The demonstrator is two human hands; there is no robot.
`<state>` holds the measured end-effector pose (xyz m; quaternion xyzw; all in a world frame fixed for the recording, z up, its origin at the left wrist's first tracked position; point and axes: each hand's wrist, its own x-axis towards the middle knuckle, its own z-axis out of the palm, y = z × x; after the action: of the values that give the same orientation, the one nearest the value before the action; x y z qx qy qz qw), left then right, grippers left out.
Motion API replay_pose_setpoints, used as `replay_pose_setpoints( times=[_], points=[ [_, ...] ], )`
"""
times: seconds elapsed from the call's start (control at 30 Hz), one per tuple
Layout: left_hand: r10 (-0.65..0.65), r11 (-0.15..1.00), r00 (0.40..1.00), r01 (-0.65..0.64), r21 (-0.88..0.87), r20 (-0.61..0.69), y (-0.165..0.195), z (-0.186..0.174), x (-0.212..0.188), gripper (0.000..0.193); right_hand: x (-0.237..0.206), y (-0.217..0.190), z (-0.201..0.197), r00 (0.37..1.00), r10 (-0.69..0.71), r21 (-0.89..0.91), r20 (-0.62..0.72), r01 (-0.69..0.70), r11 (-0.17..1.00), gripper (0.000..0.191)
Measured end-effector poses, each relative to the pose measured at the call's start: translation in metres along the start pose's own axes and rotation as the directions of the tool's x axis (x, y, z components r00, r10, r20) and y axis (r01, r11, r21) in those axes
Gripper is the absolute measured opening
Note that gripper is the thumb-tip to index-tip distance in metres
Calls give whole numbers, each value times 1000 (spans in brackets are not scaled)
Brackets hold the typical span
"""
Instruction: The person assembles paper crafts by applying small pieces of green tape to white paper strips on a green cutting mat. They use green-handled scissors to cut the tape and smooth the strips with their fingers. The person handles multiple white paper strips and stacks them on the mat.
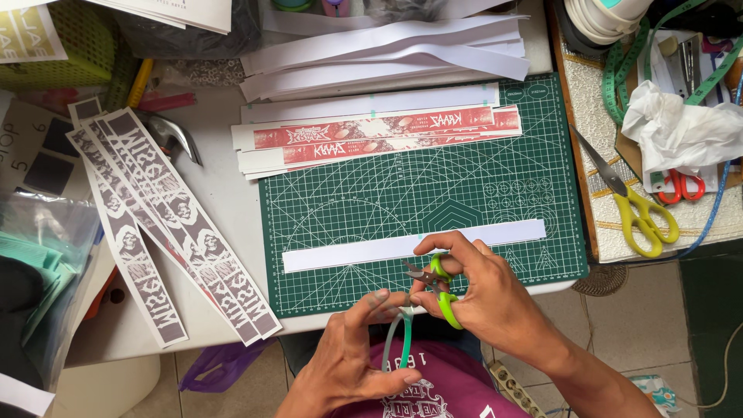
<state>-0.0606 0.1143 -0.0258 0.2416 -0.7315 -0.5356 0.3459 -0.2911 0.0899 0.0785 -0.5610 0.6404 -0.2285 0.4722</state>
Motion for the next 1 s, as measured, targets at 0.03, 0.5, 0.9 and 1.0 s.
replay_pose_setpoints(
  times=[0.03,0.5,0.9,1.0],
  points=[
    [-21,999,1000,21,-46,-4,-1,1,-2,108,0,1,0,1000,23,24,13,-23,999,52],
    [-9,966,995,-18,-260,-104,-6,-4,-12,105,-18,62,-21,852,-184,331,489,14,944,67],
    [-28,950,999,15,-312,-40,-7,-3,-10,106,-12,49,-17,771,8,106,637,-98,989,60],
    [-38,952,999,27,-306,-32,-5,-2,-11,106,-12,49,-16,774,-31,139,633,-74,988,60]
  ],
)
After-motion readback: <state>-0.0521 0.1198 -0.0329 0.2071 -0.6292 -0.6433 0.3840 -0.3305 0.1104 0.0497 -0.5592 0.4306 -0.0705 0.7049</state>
